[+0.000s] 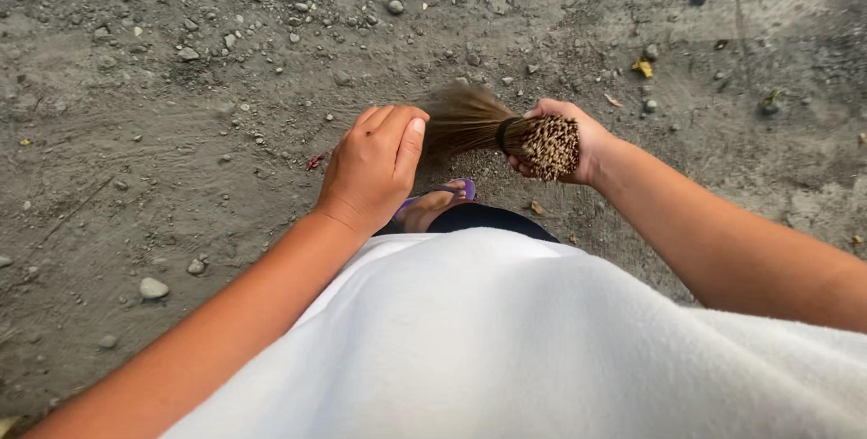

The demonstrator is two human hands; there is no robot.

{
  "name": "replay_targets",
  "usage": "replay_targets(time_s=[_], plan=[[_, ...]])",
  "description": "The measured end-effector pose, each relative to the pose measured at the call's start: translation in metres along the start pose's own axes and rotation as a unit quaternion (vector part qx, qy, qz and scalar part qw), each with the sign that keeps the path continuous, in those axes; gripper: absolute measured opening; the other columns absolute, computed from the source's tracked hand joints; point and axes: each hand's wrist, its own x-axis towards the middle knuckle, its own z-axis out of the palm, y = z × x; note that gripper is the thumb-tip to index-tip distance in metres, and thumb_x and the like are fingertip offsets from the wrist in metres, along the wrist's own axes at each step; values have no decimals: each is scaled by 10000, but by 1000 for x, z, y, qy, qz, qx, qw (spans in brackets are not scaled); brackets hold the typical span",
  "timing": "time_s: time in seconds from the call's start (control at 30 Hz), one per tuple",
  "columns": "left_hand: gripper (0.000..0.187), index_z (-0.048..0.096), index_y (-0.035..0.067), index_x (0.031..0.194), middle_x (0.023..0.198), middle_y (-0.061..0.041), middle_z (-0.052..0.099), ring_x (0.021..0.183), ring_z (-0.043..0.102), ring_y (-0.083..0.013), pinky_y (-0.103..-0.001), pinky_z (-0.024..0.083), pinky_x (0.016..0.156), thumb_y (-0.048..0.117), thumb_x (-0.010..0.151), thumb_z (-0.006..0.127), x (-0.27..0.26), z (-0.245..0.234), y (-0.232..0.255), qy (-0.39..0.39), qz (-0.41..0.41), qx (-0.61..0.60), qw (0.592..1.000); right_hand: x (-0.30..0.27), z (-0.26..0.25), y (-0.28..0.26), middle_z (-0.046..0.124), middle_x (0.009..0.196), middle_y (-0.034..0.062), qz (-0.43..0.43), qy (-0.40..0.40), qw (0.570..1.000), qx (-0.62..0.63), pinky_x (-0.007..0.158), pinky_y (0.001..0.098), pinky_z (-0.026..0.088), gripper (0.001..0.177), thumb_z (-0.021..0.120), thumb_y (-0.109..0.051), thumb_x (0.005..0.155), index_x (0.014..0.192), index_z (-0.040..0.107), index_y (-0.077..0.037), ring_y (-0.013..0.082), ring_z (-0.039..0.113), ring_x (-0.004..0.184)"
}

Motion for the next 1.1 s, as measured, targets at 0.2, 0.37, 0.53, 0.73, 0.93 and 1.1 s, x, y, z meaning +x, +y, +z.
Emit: replay_targets(time_s=[0.2,0.37,0.53,0.73,0.93,1.1], plan=[[255,675,36,1069,1027,-141,714,1009,653,-359,-459,528,871,216,1083,494,-20,-17,-8,42,-12,-2,999,-14,66,26,635,1039,94,-128,186,959,-174,804,484,619,437,587,-219,799,1208,434,-202,260,700,893],[266,690,49,1061,1021,-128,720,1002,657,-349,-458,530,848,216,1079,483,-47,-41,-18,68,-19,19,997,-22,100,38,682,952,129,-60,33,985,-160,714,441,587,431,554,-367,862,1198,575,-99,287,672,834],[268,689,38,1030,1002,-122,722,968,652,-349,-471,518,836,211,1074,489,-69,-63,-30,98,-61,48,992,7,149,86,728,935,211,39,-147,981,-121,738,443,633,412,544,-362,910,1075,644,2,332,725,840],[258,683,34,1042,1014,-127,708,988,648,-347,-466,516,877,195,1088,487,-106,-85,-45,149,-50,53,986,101,206,155,722,972,192,97,-281,949,-101,760,442,634,405,565,-355,996,1129,653,17,323,716,836],[250,682,37,1051,1009,-128,708,982,646,-350,-461,518,865,193,1075,488,-143,-104,-52,154,-84,58,983,111,172,116,694,1016,258,64,-139,987,-57,687,443,608,456,536,-315,970,1202,571,76,362,707,836],[244,683,42,1039,978,-124,707,985,646,-353,-462,518,853,196,1064,495,-153,-109,-58,165,-103,62,979,69,184,86,629,1029,153,-77,49,980,-174,708,477,612,352,569,-322,903,1167,509,-98,320,666,885]])
